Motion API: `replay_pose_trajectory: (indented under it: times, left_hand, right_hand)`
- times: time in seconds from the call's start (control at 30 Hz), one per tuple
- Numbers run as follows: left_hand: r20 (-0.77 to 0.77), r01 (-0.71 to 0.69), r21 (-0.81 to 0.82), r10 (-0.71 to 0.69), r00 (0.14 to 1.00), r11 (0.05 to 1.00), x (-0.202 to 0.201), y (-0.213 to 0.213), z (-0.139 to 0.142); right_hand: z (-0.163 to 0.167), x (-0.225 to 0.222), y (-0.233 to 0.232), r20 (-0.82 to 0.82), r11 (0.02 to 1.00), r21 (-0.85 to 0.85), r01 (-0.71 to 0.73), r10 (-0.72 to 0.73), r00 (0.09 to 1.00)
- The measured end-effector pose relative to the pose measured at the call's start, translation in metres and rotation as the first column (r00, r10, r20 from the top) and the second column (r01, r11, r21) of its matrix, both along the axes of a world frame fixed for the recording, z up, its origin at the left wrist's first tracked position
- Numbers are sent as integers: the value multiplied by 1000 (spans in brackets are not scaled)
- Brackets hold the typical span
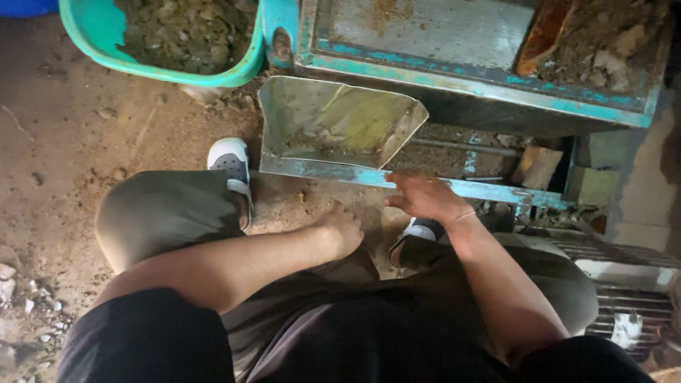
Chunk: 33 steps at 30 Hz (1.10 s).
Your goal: The person sits on the floor in front of a motorized grinding machine, scoops wet processed material from a green basin with a metal scoop, and feeds it into the machine's hopper. They repeatedly reposition the scoop, clear material from the machine tray, and continue feeding the machine.
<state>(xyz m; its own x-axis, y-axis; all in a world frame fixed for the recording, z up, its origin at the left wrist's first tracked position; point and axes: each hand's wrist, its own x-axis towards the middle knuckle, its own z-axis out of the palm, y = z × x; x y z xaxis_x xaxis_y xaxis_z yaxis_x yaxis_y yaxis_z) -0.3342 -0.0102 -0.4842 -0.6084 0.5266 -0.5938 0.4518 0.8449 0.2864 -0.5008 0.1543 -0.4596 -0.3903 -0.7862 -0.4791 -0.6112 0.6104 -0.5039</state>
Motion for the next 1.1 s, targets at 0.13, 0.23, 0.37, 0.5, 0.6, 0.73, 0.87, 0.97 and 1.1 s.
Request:
replay_pose_trajectory:
  times: [0.13, 0.23, 0.37, 0.5, 0.6, 0.73, 0.87, 0.97, 1.1]
  left_hand:
    - [75, 13, -21, -12, 997, 1000, -1, 10, 1]
    - [71, 27, -1, -27, 997, 1000, 0, 14, 0]
    - [76, 29, -6, -29, 997, 1000, 1, 13, 2]
    - [67, 11, -4, -10, 998, 1000, 3, 11, 9]
    - [61, 58, -43, -56, 997, 997, 2, 11, 16]
    - [45, 68, -29, -66, 997, 997, 3, 10, 21]
    - [43, 32, -22, -31, 999, 999, 3, 9, 20]
    - [42, 16, -4, -15, 999, 1000, 4, 9, 15]
    - [-18, -25, 25, 25, 1000, 999, 5, 8, 7]
  right_hand:
    - [5, 4, 2, 3, 996, 88, 26, -27, 1000]
    - [7, 5, 3, -45, 999, -18, -47, 46, 998]
    - [10, 9, 3, -55, 999, 19, -30, 31, 998]
    - [19, 15, 1, -47, 996, 86, -15, 19, 999]
    - [27, 18, -1, -35, 993, 113, 14, -10, 999]
    - [31, 20, -4, -28, 992, 123, 6, -2, 1000]
    - [29, 22, -2, -53, 997, 78, -16, 21, 998]
    - [25, 22, 1, -40, 997, 74, -22, 25, 999]
    - [19, 21, 2, -32, 997, 71, -27, 30, 999]
